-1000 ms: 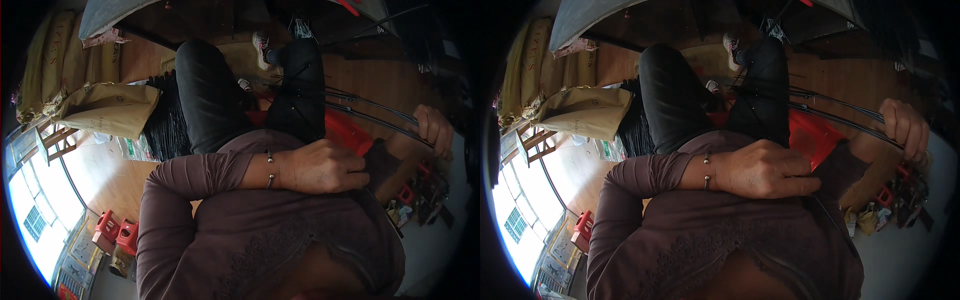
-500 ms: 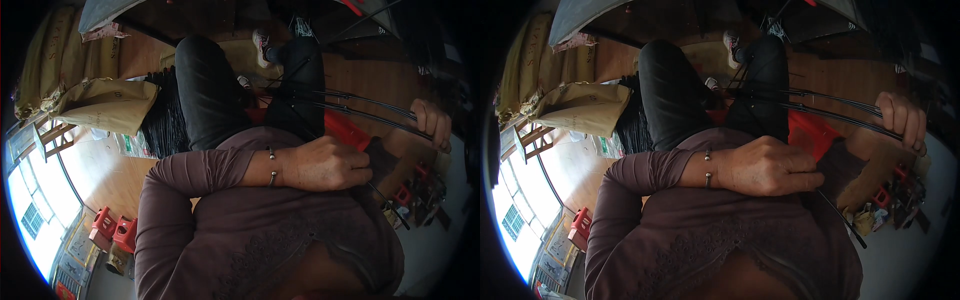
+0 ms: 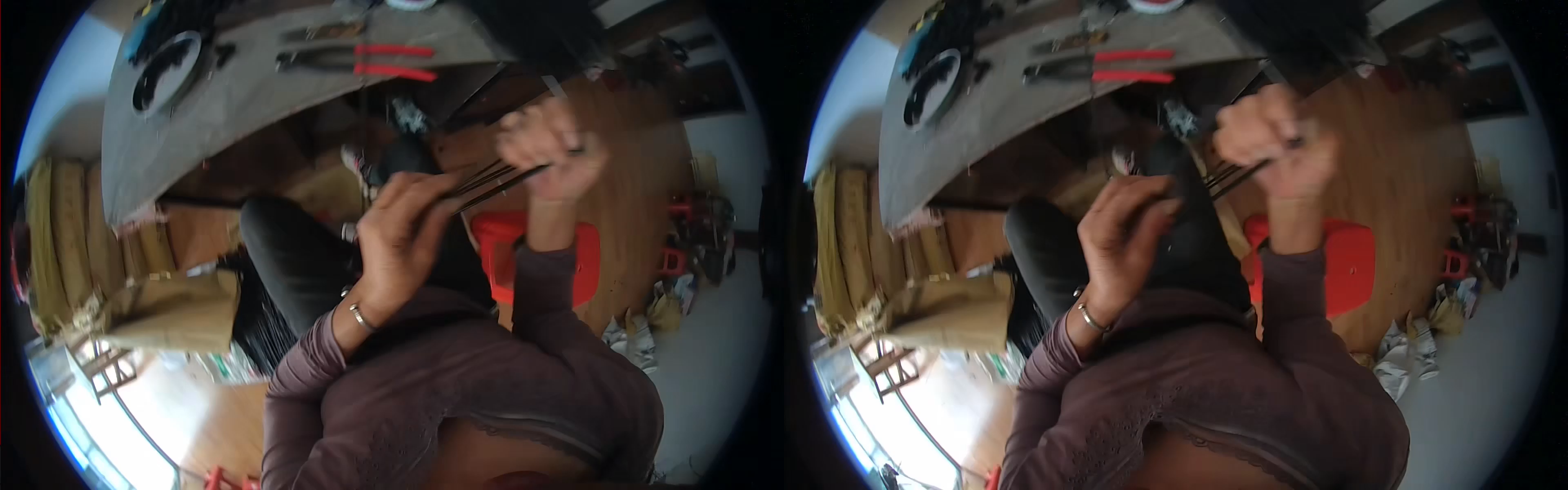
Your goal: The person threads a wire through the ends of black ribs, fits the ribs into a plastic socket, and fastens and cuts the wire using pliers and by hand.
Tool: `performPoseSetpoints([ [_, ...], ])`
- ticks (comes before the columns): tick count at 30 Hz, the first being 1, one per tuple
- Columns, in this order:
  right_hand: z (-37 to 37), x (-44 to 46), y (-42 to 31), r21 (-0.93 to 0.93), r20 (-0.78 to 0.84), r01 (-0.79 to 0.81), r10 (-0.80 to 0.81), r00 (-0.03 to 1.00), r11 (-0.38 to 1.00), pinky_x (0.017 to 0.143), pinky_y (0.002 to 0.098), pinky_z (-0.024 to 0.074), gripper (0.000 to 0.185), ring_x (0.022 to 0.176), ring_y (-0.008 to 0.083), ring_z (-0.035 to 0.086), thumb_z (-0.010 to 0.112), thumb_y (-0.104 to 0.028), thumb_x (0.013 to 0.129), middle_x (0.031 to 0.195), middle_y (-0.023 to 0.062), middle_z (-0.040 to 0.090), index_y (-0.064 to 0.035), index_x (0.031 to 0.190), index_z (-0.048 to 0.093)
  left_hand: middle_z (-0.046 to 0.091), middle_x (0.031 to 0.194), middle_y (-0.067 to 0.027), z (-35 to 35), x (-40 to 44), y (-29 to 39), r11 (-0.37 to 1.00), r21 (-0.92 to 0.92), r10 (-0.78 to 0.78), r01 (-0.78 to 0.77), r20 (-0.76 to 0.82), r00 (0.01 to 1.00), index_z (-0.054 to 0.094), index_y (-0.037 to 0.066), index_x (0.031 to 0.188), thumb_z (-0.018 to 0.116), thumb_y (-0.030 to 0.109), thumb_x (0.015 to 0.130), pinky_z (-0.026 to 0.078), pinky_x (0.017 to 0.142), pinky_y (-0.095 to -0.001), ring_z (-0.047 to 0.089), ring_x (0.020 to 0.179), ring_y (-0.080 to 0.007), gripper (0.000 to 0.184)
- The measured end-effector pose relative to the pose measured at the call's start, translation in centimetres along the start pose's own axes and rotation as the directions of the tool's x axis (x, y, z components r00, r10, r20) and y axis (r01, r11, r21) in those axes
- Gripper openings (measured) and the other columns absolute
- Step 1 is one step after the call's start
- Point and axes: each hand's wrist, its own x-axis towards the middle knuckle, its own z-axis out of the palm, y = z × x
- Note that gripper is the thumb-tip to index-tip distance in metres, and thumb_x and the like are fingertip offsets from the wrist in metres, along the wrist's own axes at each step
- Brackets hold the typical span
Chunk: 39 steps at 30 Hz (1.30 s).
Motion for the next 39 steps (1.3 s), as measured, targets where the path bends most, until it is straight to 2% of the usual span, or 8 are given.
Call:
performPoseSetpoints([
  [1,0.5,0.6,0.8,0.046,0.036,-0.027,0.025,0.999,0.999,0.059,0.0262,0.0348,0.026,0.063,0.0102,0.038,0.062,-0.033,0.082,0.066,-0.0040,0.042,-0.0180,0.071,0.043,0.063,0.089,-0.0103,0.1,-0.1,-0.4,0.998,-0.039,-0.059,0.056,-0.066,0.996,0.066,0.002,0.100,0.065,-0.007,0.077,0.050,0.066,-0.0278,0.063,0.077,-0.0211,0.025],
  [3,2.3,1.3,1.8,-0.116,-0.127,-0.030,0.015,0.992,0.993,0.062,0.0271,0.0355,0.032,0.065,0.0107,0.039,0.060,-0.039,0.084,0.070,-0.0028,0.041,-0.0179,0.071,0.040,0.061,0.086,-0.0078,-0.3,0.3,-0.2,0.987,-0.088,-0.140,0.132,-0.093,0.986,0.066,0.001,0.099,0.064,-0.008,0.077,0.048,0.061,-0.0250,0.059,0.070,-0.0147,0.024],
  [5,3.2,1.8,2.6,-0.105,-0.164,-0.024,0.007,0.986,0.994,0.068,0.0290,0.0392,0.030,0.070,0.0132,0.046,0.057,-0.039,0.085,0.076,0.0001,0.045,-0.0161,0.072,0.041,0.060,0.085,-0.0070,-0.3,0.6,-0.8,0.986,-0.099,-0.144,0.134,-0.107,0.984,0.066,0.000,0.099,0.064,-0.009,0.078,0.046,0.059,-0.0241,0.057,0.068,-0.0128,0.023],
  [7,4.4,2.4,3.2,-0.286,-0.397,-0.064,-0.057,0.916,0.956,0.074,0.0326,0.0426,0.028,0.079,0.0170,0.053,0.056,-0.037,0.086,0.084,0.0050,0.051,-0.0135,0.075,0.046,0.059,0.084,-0.0063,-0.2,0.9,-1.0,0.984,-0.114,-0.154,0.141,-0.122,0.980,0.066,0.000,0.098,0.063,-0.009,0.078,0.045,0.057,-0.0231,0.055,0.065,-0.0108,0.022],
  [8,4.2,2.3,3.5,-0.294,-0.421,-0.072,-0.061,0.905,0.953,0.078,0.0344,0.0443,0.024,0.086,0.0203,0.056,0.055,-0.033,0.087,0.091,0.0093,0.055,-0.0109,0.079,0.051,0.059,0.083,-0.0060,-0.3,0.9,-1.0,0.978,-0.121,-0.185,0.169,-0.131,0.974,0.066,0.000,0.098,0.063,-0.009,0.078,0.044,0.056,-0.0229,0.054,0.063,-0.0101,0.022],
  [12,4.5,2.8,4.1,-0.273,-0.519,-0.028,-0.123,0.846,0.961,0.077,0.0353,0.0475,0.018,0.085,0.0209,0.058,0.053,-0.025,0.087,0.098,0.0136,0.058,-0.0076,0.081,0.053,0.060,0.081,-0.0061,-0.5,0.7,-1.3,0.987,-0.038,-0.163,0.159,-0.140,0.977,0.067,0.000,0.097,0.063,-0.008,0.079,0.044,0.057,-0.0231,0.054,0.064,-0.0108,0.021],
  [16,5.0,2.9,4.2,-0.237,-0.524,-0.030,-0.102,0.846,0.971,0.072,0.0384,0.0519,0.017,0.080,0.0218,0.059,0.054,-0.020,0.086,0.095,0.0177,0.058,-0.0041,0.079,0.051,0.060,0.081,-0.0063,-0.4,0.5,-1.5,0.991,-0.014,-0.135,0.134,-0.158,0.978,0.067,-0.001,0.097,0.063,-0.009,0.079,0.044,0.059,-0.0232,0.055,0.066,-0.0121,0.021],
  [39,5.4,2.2,3.5,-0.292,-0.540,-0.045,-0.125,0.833,0.955,0.074,0.0383,0.0528,0.012,0.075,0.0211,0.061,0.050,-0.013,0.085,0.090,0.0150,0.060,-0.0053,0.077,0.049,0.061,0.085,-0.0067,0.1,0.0,-0.8,0.988,0.043,-0.140,0.149,-0.167,0.976,0.067,0.000,0.097,0.067,-0.006,0.078,0.046,0.063,-0.0226,0.057,0.072,-0.0123,0.019],
])
